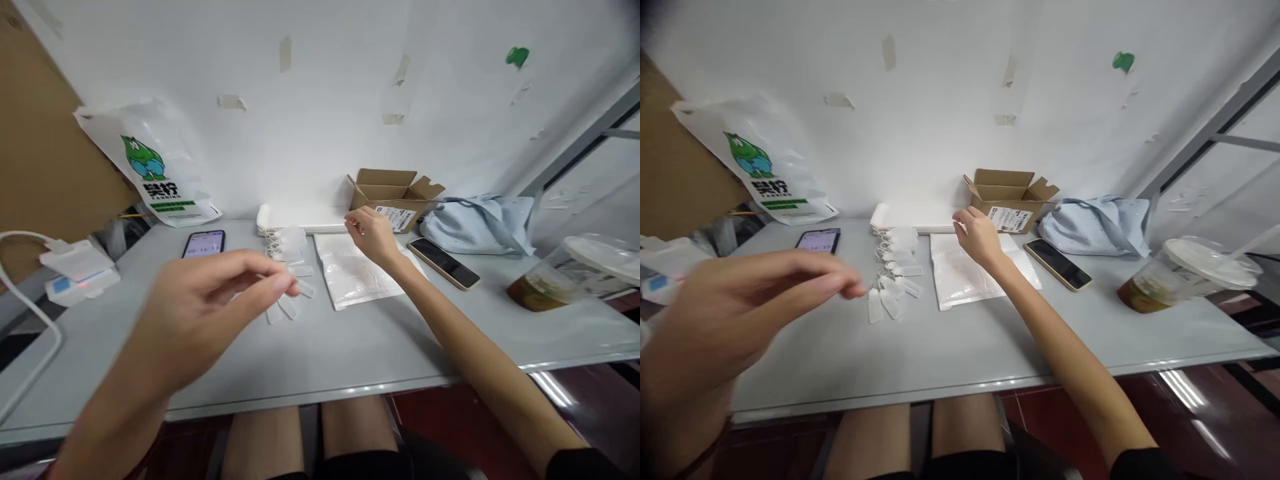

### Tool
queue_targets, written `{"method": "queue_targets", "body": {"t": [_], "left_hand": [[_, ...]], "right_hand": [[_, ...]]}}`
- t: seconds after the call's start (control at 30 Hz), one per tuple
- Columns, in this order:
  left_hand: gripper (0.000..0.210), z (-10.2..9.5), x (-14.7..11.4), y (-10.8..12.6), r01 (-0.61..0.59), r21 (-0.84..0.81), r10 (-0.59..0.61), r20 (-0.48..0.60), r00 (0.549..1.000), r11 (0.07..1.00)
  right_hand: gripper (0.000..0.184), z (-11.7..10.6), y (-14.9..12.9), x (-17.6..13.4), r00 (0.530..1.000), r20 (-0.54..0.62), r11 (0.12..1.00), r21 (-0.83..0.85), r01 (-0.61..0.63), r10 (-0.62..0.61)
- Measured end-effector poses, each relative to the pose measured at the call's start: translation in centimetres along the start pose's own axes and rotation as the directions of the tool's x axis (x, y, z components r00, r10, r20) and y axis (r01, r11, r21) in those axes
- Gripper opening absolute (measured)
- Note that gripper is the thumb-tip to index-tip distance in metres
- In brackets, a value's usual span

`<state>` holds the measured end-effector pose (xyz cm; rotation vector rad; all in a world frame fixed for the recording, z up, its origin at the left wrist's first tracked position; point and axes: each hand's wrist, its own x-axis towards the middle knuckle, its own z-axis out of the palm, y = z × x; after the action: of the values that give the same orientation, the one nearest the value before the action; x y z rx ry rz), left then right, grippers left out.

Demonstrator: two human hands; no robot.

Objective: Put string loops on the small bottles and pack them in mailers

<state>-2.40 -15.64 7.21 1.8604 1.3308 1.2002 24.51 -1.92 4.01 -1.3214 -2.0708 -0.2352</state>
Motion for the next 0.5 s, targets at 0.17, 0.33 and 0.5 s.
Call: {"method": "queue_targets", "body": {"t": [0.17,0.33,0.5], "left_hand": [[0.019,3.0,9.4,-1.7,0.151,-0.022,-0.147,0.118,0.982,0.988],[0.020,3.7,10.7,-8.1,0.222,-0.157,-0.244,-0.137,0.960,0.962],[0.016,3.0,10.3,-9.4,0.276,-0.278,-0.344,-0.235,0.909,0.920]], "right_hand": [[0.022,6.2,1.9,4.4,0.945,0.328,0.989,-0.144,0.042,0.007],[0.028,7.5,2.3,4.8,0.935,0.354,0.987,-0.131,0.088,-0.036],[0.028,7.1,2.0,5.1,0.975,0.218,0.991,-0.134,-0.016,0.045]]}}
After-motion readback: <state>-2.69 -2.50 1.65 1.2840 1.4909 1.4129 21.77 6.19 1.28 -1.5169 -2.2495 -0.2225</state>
